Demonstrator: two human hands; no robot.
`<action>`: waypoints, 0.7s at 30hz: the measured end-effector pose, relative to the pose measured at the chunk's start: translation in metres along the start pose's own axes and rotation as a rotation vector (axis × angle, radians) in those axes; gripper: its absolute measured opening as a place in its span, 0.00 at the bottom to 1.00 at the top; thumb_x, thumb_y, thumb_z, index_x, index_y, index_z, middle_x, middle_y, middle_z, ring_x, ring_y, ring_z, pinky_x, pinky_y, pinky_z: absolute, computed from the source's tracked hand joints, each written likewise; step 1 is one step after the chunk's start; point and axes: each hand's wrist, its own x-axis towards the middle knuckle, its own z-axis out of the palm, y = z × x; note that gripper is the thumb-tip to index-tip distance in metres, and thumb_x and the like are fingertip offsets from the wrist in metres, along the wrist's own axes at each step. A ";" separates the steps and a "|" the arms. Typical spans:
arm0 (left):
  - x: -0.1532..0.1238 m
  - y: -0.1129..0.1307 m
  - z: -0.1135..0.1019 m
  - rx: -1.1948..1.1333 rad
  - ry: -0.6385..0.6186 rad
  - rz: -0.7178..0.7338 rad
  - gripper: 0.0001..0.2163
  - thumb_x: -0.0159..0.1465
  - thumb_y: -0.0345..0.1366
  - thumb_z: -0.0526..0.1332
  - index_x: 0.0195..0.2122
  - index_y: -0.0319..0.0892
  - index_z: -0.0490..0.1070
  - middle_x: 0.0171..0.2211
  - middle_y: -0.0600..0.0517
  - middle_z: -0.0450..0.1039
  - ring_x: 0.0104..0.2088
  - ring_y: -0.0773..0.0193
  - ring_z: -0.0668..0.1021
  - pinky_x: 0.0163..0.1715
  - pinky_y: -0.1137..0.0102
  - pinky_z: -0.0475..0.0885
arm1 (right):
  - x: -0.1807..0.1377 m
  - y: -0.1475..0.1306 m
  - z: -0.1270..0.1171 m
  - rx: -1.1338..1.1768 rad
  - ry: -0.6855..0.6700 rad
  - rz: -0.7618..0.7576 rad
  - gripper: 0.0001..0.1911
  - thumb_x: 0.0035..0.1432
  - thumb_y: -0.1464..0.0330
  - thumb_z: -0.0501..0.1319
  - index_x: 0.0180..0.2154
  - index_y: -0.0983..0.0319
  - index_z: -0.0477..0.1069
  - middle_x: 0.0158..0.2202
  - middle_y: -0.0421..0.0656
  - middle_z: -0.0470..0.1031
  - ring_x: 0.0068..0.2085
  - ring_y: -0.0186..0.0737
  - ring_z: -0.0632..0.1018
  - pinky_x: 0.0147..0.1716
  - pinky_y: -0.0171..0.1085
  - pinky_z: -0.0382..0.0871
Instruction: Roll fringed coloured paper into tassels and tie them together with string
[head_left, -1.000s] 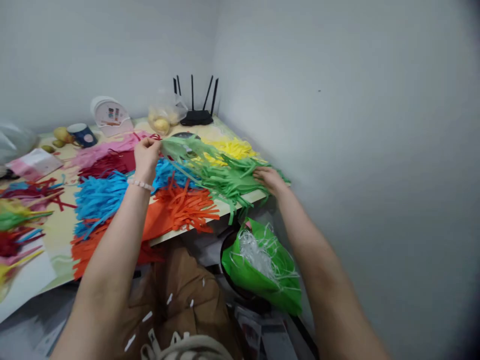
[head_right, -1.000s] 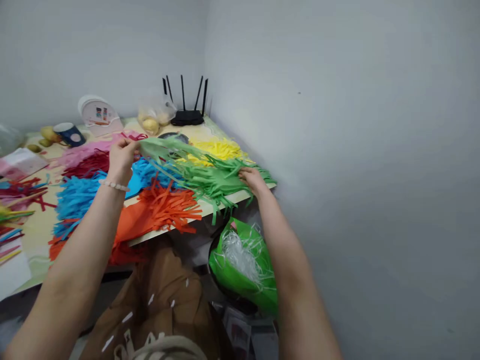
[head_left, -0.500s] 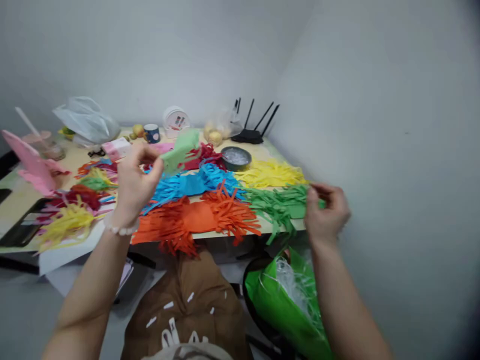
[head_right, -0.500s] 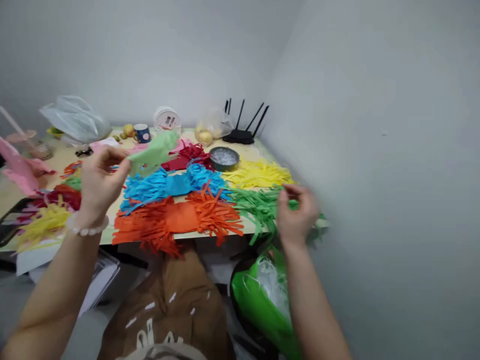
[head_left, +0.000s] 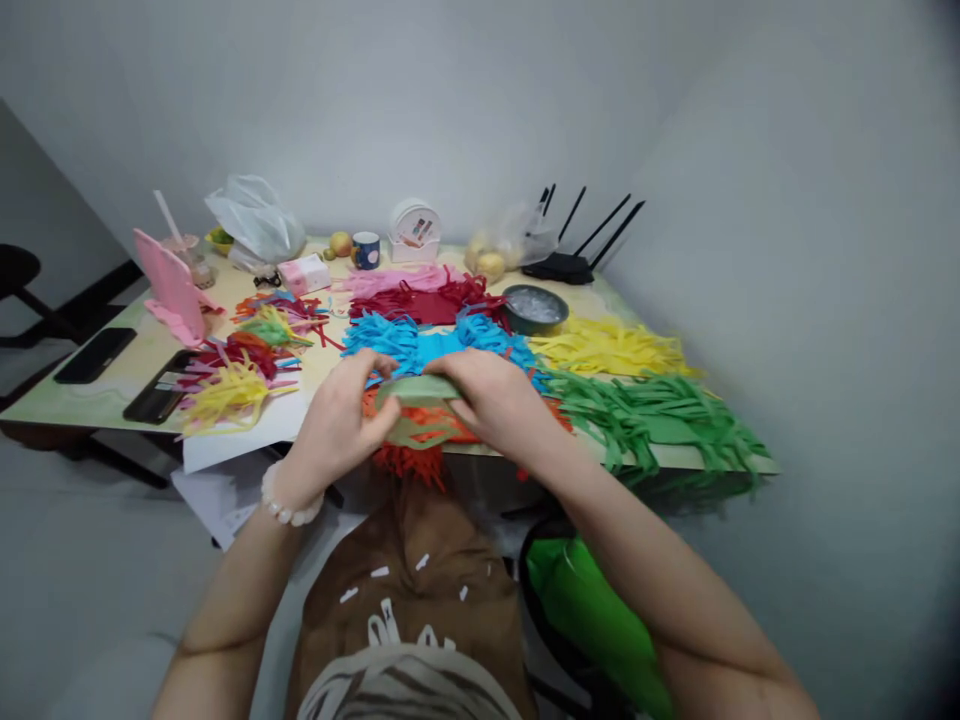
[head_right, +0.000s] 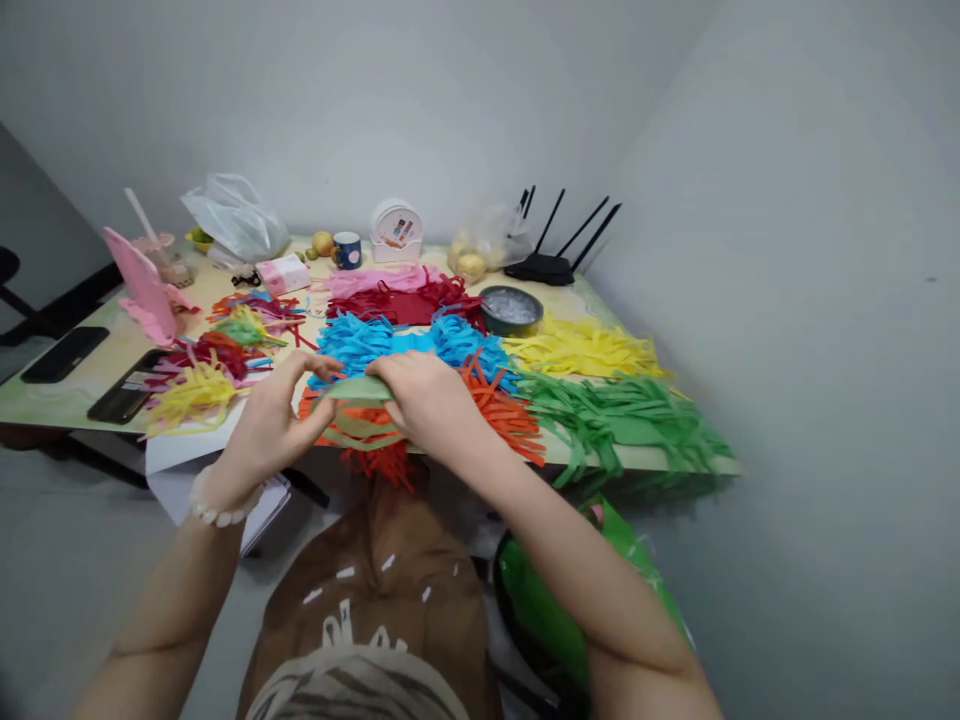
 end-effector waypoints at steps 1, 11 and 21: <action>0.002 -0.003 0.001 -0.099 -0.037 -0.010 0.11 0.59 0.27 0.56 0.42 0.41 0.69 0.44 0.47 0.76 0.45 0.58 0.77 0.46 0.66 0.70 | -0.001 -0.001 -0.010 0.070 -0.022 0.023 0.19 0.51 0.79 0.56 0.43 0.64 0.77 0.41 0.48 0.82 0.42 0.47 0.79 0.44 0.41 0.71; 0.009 0.000 0.003 -0.546 -0.227 -0.247 0.11 0.62 0.37 0.58 0.43 0.38 0.72 0.38 0.50 0.74 0.31 0.66 0.73 0.28 0.74 0.69 | -0.032 0.018 -0.049 0.410 -0.019 0.203 0.13 0.55 0.73 0.57 0.42 0.62 0.76 0.39 0.44 0.80 0.39 0.41 0.79 0.38 0.36 0.70; 0.016 -0.002 -0.002 -0.461 -0.397 -0.079 0.23 0.61 0.41 0.64 0.57 0.40 0.69 0.51 0.46 0.75 0.42 0.60 0.78 0.39 0.72 0.73 | -0.047 0.025 -0.064 0.396 -0.020 0.193 0.10 0.58 0.70 0.60 0.41 0.59 0.76 0.40 0.43 0.81 0.40 0.44 0.80 0.40 0.39 0.73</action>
